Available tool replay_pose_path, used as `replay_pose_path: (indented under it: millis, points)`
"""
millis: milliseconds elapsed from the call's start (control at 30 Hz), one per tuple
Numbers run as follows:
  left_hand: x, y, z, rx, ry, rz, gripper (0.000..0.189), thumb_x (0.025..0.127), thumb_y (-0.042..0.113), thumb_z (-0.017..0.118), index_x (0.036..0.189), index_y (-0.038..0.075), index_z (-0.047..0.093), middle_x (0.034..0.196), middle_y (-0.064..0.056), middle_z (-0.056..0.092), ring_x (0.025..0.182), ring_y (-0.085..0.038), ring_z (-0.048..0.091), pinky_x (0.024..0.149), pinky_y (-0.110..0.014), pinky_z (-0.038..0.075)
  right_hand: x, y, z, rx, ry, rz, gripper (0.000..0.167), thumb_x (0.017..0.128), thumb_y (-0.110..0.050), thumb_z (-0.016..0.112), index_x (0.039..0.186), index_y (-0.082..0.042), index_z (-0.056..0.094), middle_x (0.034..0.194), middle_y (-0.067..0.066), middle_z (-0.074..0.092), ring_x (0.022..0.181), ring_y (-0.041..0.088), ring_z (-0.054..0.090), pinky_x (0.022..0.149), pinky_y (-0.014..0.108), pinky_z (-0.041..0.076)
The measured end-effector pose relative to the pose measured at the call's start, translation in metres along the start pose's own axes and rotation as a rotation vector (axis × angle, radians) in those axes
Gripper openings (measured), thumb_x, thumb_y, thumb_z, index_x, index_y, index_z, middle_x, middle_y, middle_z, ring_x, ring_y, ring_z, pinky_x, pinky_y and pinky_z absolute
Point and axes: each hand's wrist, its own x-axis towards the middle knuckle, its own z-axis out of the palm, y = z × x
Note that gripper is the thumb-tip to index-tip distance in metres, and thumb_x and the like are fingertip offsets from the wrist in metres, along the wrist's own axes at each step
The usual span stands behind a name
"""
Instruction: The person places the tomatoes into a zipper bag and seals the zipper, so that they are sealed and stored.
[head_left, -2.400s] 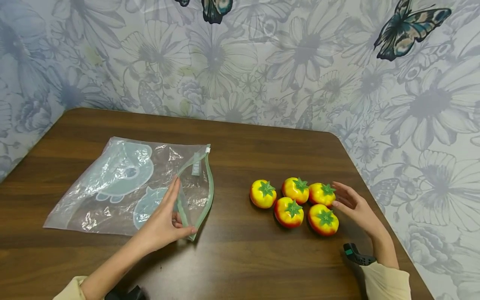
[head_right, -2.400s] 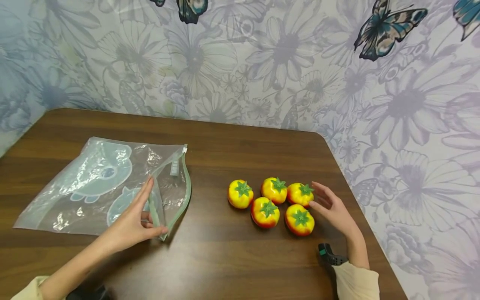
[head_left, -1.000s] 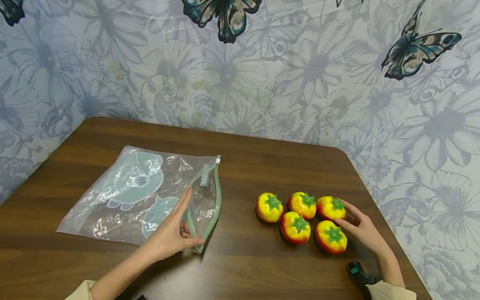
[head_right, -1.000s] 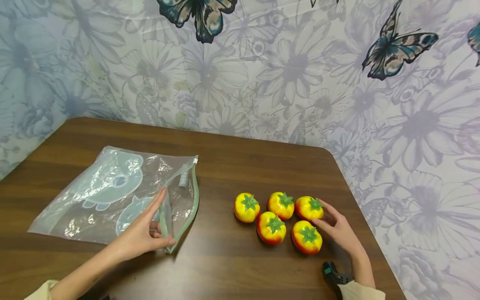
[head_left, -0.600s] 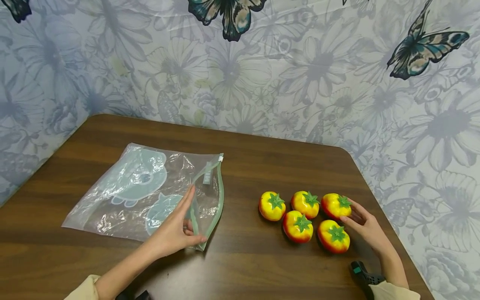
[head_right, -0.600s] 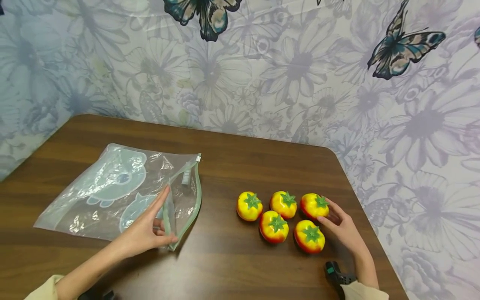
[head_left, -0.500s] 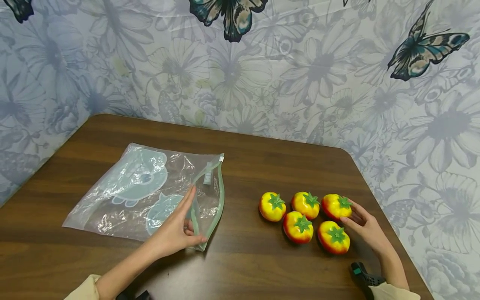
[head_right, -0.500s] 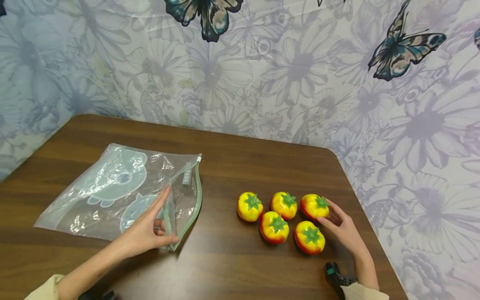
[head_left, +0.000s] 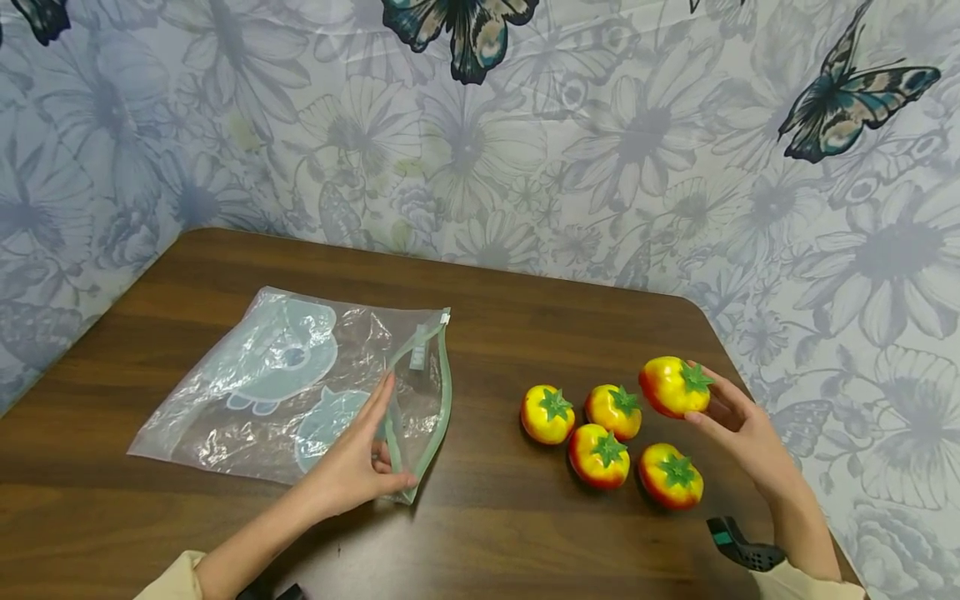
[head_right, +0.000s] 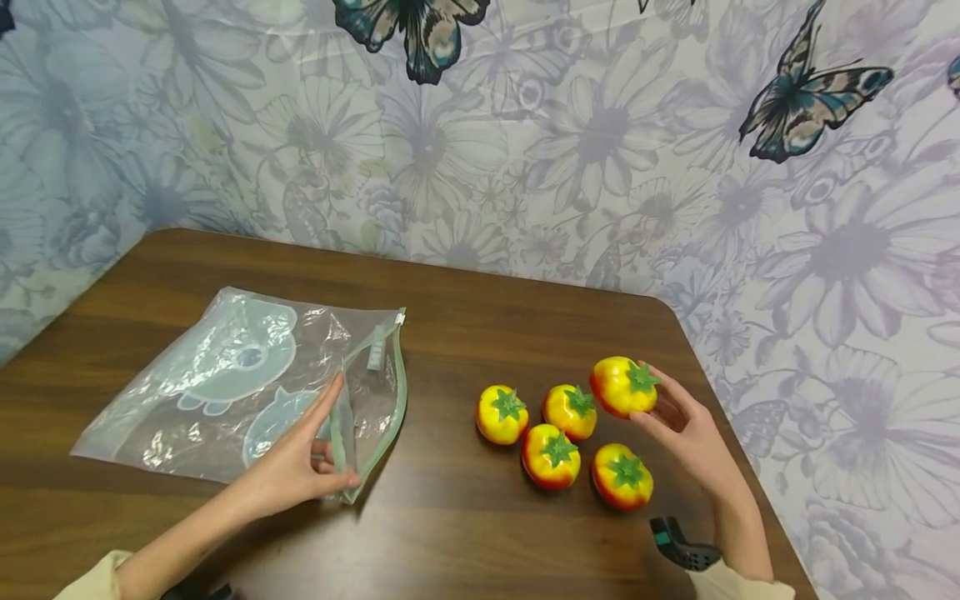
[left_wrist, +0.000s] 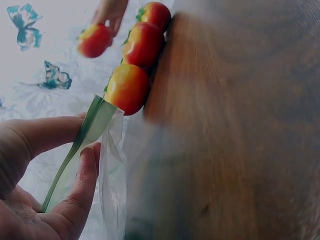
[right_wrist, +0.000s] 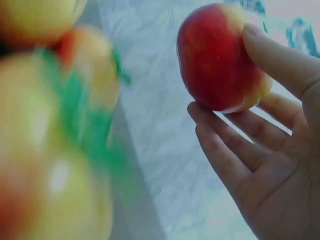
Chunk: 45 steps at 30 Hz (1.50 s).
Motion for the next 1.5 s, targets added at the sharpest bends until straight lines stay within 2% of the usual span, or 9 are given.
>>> replay_pose_path:
  millis: [167, 400, 633, 767, 1033, 1167, 1300, 1400, 1500]
  points:
    - [0.000, -0.001, 0.000, 0.014, 0.000, 0.002, 0.128, 0.064, -0.001, 0.084, 0.151, 0.023, -0.006, 0.154, -0.001, -0.010, 0.064, -0.016, 0.056, 0.058, -0.027, 0.054, 0.010, -0.033, 0.016, -0.035, 0.001, -0.024, 0.061, 0.089, 0.008, 0.056, 0.144, -0.008, 0.036, 0.133, -0.003, 0.047, 0.104, 0.007, 0.057, 0.081, 0.019, 0.049]
    - [0.001, 0.000, -0.001, 0.007, -0.004, 0.005, 0.128, 0.063, -0.002, 0.084, 0.151, 0.022, -0.006, 0.154, -0.003, -0.010, 0.064, -0.017, 0.056, 0.058, -0.027, 0.054, 0.025, -0.062, 0.047, 0.052, -0.064, -0.108, 0.062, 0.087, 0.011, 0.057, 0.143, -0.005, 0.036, 0.138, 0.006, 0.044, 0.110, 0.012, 0.055, 0.084, 0.024, 0.049]
    - [0.000, 0.001, -0.002, 0.014, -0.018, 0.011, 0.128, 0.063, -0.001, 0.084, 0.151, 0.022, -0.006, 0.154, -0.002, -0.010, 0.063, -0.016, 0.056, 0.057, -0.027, 0.054, 0.041, -0.075, 0.086, 0.050, -0.107, -0.067, 0.062, 0.087, 0.000, 0.064, 0.143, -0.009, 0.039, 0.127, 0.014, 0.053, 0.109, 0.015, 0.056, 0.083, 0.027, 0.051]
    - [-0.001, 0.002, -0.002, 0.005, -0.026, 0.011, 0.128, 0.064, -0.001, 0.084, 0.150, 0.022, -0.007, 0.154, -0.001, -0.011, 0.063, -0.017, 0.056, 0.058, -0.027, 0.054, 0.051, -0.083, 0.108, 0.027, -0.133, -0.083, 0.063, 0.085, -0.004, 0.069, 0.141, -0.010, 0.041, 0.122, 0.012, 0.057, 0.105, 0.017, 0.059, 0.082, 0.030, 0.051]
    - [-0.001, 0.004, -0.004, -0.001, -0.026, 0.012, 0.128, 0.064, 0.000, 0.084, 0.150, 0.025, -0.007, 0.154, -0.001, -0.010, 0.063, -0.017, 0.055, 0.057, -0.027, 0.054, 0.069, -0.091, 0.148, 0.078, -0.191, -0.106, 0.065, 0.083, -0.009, 0.072, 0.141, -0.013, 0.043, 0.131, 0.005, 0.052, 0.108, 0.018, 0.058, 0.090, 0.033, 0.047]
    - [0.000, 0.004, -0.005, -0.010, -0.025, 0.017, 0.128, 0.064, -0.001, 0.084, 0.150, 0.026, -0.007, 0.154, -0.002, -0.009, 0.062, -0.016, 0.055, 0.058, -0.027, 0.054, 0.076, -0.093, 0.169, 0.104, -0.213, -0.126, 0.065, 0.082, -0.007, 0.072, 0.140, -0.010, 0.043, 0.132, 0.007, 0.052, 0.109, 0.020, 0.057, 0.089, 0.033, 0.047]
    - [0.000, 0.005, -0.005, -0.009, -0.023, 0.018, 0.127, 0.064, -0.003, 0.084, 0.151, 0.023, -0.005, 0.155, -0.004, -0.009, 0.062, -0.016, 0.055, 0.058, -0.027, 0.054, 0.079, -0.108, 0.189, 0.135, -0.219, -0.097, 0.064, 0.082, -0.001, 0.070, 0.139, 0.000, 0.041, 0.129, 0.016, 0.052, 0.109, 0.027, 0.056, 0.089, 0.039, 0.048]
    - [0.000, 0.006, -0.005, -0.008, -0.027, 0.018, 0.126, 0.064, -0.003, 0.084, 0.151, 0.020, -0.005, 0.155, -0.004, -0.009, 0.062, -0.016, 0.056, 0.058, -0.027, 0.054, 0.080, -0.119, 0.202, 0.148, -0.197, -0.032, 0.060, 0.083, -0.001, 0.069, 0.137, 0.005, 0.041, 0.127, 0.022, 0.052, 0.108, 0.032, 0.057, 0.088, 0.041, 0.048]
    - [-0.001, 0.006, -0.004, -0.011, -0.035, 0.017, 0.125, 0.064, -0.003, 0.083, 0.151, 0.017, -0.004, 0.154, -0.004, -0.009, 0.063, -0.016, 0.056, 0.059, -0.028, 0.055, 0.082, -0.115, 0.216, 0.157, -0.164, 0.023, 0.058, 0.084, -0.002, 0.069, 0.135, 0.007, 0.042, 0.126, 0.024, 0.051, 0.105, 0.034, 0.058, 0.086, 0.040, 0.049]
